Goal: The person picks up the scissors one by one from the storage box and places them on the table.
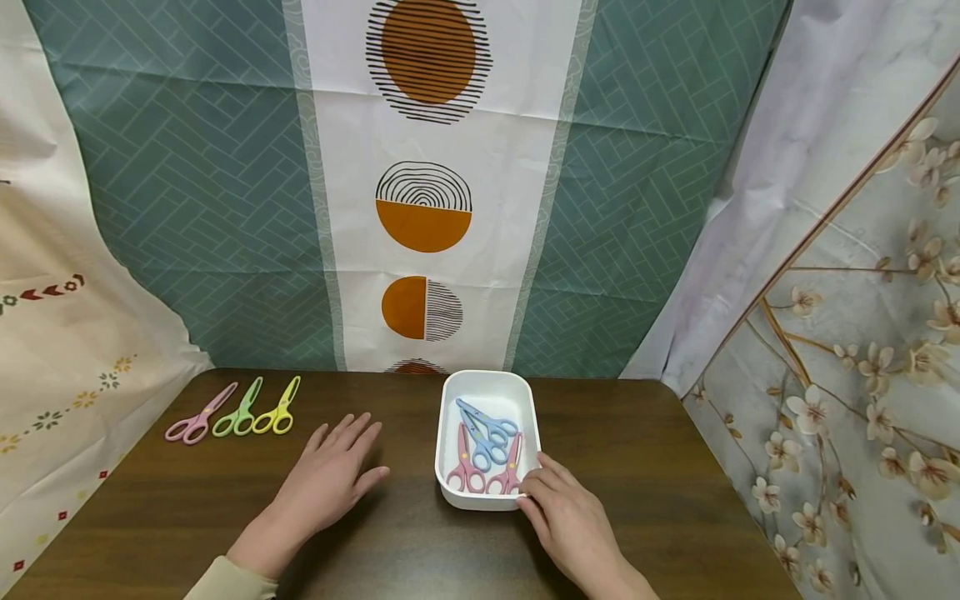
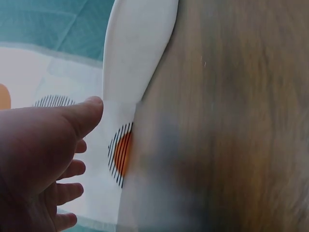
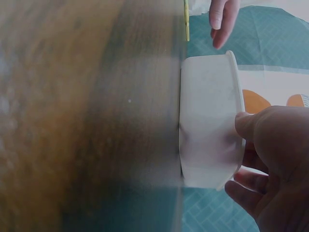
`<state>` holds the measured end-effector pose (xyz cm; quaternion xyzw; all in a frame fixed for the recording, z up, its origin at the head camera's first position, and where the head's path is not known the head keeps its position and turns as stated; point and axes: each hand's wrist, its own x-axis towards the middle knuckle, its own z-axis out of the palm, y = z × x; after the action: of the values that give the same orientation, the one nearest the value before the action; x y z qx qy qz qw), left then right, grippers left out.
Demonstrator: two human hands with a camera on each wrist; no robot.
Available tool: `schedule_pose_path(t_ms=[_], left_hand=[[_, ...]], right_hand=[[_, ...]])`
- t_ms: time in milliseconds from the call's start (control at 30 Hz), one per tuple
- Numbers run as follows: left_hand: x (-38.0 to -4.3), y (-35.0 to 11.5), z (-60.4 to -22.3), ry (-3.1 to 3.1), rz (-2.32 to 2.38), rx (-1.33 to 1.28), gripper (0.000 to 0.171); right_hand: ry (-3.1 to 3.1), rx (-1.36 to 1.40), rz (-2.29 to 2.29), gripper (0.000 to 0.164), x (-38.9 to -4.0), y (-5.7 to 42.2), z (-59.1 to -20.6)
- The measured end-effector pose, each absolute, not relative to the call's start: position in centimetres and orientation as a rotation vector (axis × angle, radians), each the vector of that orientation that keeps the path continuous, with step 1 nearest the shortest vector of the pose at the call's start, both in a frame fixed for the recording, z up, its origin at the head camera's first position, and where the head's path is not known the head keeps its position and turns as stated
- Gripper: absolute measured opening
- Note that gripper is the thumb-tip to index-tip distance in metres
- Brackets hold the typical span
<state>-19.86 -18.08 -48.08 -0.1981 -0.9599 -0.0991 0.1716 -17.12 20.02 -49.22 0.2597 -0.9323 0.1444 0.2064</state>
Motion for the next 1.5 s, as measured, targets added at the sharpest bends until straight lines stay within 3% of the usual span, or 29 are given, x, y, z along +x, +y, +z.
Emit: schedule_pose_path(t_ms=[1000,1500], left_hand=[[-18.8,-11.5,-46.2,-2.653,-0.282,-0.81,0.063],[-19.0,-7.9,-45.3,-2.543,-0.23,-0.947,0.047]], right_hand=[[-2.584,0.731,0.411,0.009,-17.0,20.1,-49.0],[-2.553,0.758,0.393,0.01,-17.1,20.1,-49.1]])
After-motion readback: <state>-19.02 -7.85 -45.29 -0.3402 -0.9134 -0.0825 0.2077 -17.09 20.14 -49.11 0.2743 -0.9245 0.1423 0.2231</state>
